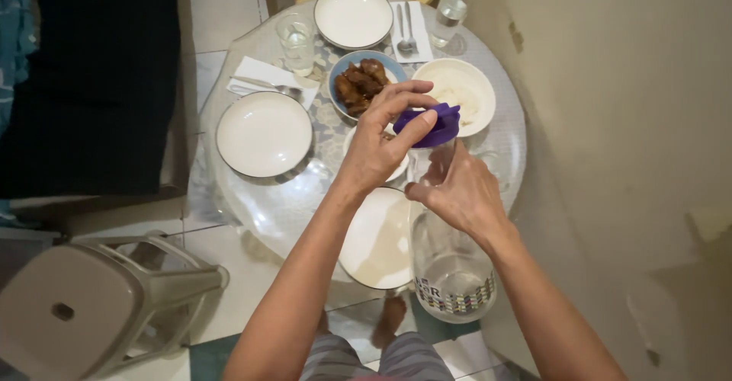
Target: Setting a dining table by carrying plates of food and pouring water.
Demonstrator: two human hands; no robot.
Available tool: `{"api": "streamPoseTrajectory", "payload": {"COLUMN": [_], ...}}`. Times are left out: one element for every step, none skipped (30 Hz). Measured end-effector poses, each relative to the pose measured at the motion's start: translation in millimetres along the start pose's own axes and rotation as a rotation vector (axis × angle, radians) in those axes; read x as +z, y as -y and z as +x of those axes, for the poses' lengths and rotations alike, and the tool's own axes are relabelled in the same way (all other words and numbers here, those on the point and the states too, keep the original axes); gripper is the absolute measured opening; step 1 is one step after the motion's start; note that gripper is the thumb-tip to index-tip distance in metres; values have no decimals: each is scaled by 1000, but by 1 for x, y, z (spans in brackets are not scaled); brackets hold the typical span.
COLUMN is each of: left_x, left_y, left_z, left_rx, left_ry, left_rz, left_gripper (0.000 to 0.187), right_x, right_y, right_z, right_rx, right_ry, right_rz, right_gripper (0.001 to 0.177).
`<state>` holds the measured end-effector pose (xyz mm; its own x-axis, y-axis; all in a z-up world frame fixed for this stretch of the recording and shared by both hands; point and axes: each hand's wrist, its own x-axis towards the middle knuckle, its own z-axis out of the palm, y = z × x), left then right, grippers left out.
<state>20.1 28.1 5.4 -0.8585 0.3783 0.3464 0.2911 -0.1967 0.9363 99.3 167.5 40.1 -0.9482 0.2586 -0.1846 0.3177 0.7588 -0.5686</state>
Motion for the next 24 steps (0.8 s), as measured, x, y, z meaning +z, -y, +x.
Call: {"api": "streamPoseTrajectory", "payload": {"left_x": [7, 15, 23, 32, 40, 48, 56, 64, 73, 81, 88, 95, 102, 109, 114, 119, 124, 129, 133, 136, 140, 144, 147, 151], "left_y": [3, 7, 10, 10, 11, 12, 9, 6, 3, 8, 12, 17, 20, 23, 26, 32, 38, 44, 47, 49, 51, 60, 68, 77], "left_z": [0, -1, -1, 0, 0, 0, 1, 2, 4, 6, 9, 12, 14, 16, 18, 21, 23, 24, 26, 28, 30, 31, 33, 34], "left_rx": [4, 38, 72, 75, 56, 36, 37, -16, -66, -61, -52, -42, -43, -49, -61, -67, -68, -69, -74, -104, -133, -136, -132, -128], "left_ry": [-5, -6, -4, -7, 3, 12, 15, 29, 47, 53, 65, 77, 81, 93, 105, 109, 129, 148, 150, 177, 203, 204, 222, 240], "left_rz": [1, 32, 61, 60, 63, 67, 65, 55, 46, 45, 76, 107, 104, 123, 141, 138, 170, 202, 201, 225, 248, 245, 269, 293], "left_gripper": [25, 24, 23, 23, 24, 24, 24, 25, 25, 25, 26, 26, 26, 27, 27, 27, 28, 29, 29, 31, 32, 32, 33, 34], "right_x": [-4, -8, -13, -18, -21, -25, -29, -34, -38, -43, -47, -50, -52, -54, -54, -56, -58, -60, -59, -58, -58, -59, -60, -60], "right_y": [-9, -17, -26, -35, -43, -52, -59, -66, -73, -81, -88, -95, -105, -116, -125, -131, -137, -144, -153, -161, -168, -173, -177, -182], "right_z": [0, 1, 0, -1, -3, -3, -4, -4, -4, -5, -4, -3, -2, 0, 3, 4, 5, 6, 8, 10, 12, 13, 15, 17], "right_rx": [-6, -8, -7, -10, -6, -1, 1, 27, 54, 56, 73, 89, 94, 76, 61, 69, 95, 121, 125, 130, 135, 138, 158, 178], "right_ry": [0, 12, 21, 20, 18, 15, 13, 25, 32, 25, 20, 16, 14, 4, -2, 2, 4, 6, 9, 6, 2, 5, 18, 32], "right_rz": [-3, -41, -79, -83, -75, -67, -67, -81, -93, -92, -86, -80, -80, -81, -80, -79, -84, -89, -88, -90, -93, -95, -113, -131], "right_gripper": [66, 66, 67, 67, 69, 72, 72, 71, 70, 70, 70, 71, 71, 71, 72, 72, 72, 72, 72, 73, 74, 74, 73, 72]}}
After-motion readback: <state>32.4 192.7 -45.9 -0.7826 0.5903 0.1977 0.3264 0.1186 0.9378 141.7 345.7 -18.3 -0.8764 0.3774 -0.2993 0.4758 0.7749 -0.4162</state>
